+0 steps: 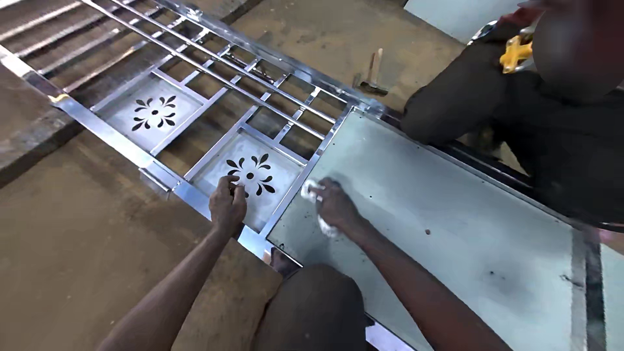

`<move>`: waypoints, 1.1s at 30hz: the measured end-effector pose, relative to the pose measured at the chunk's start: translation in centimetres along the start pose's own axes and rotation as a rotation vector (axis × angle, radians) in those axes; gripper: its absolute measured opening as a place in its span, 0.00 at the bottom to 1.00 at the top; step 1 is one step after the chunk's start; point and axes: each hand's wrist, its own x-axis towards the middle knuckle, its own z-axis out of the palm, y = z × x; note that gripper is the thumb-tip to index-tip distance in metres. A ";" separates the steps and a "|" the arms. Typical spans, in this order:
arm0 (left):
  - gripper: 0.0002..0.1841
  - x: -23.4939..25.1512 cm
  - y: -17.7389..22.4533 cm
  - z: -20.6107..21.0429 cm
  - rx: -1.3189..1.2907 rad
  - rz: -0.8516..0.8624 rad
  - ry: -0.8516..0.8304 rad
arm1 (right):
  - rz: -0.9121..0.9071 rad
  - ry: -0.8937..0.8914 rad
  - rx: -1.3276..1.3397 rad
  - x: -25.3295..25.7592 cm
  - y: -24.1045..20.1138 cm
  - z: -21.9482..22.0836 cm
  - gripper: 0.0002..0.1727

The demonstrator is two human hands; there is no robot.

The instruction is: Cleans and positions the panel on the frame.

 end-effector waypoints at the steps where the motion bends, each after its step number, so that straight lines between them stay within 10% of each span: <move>1: 0.17 -0.1 -0.1 -0.1 -0.006 -0.005 -0.009 | 0.030 0.069 -0.027 0.5 0.1 0.3 0.19; 7: 0.18 0.0 -0.4 0.2 -0.031 0.027 0.000 | -0.377 0.222 -0.155 -2.3 0.7 5.3 0.20; 14: 0.17 0.4 -0.3 -0.2 -0.046 0.031 0.027 | -0.286 0.177 -0.159 -2.5 -1.7 5.8 0.18; 26: 0.18 0.2 0.1 -0.4 -0.023 -0.034 -0.015 | -0.749 0.114 -0.296 -3.9 -2.4 8.3 0.24; 33: 0.17 0.1 0.2 -0.2 -0.042 -0.038 -0.010 | -0.404 0.145 -0.207 -4.0 -1.3 6.1 0.18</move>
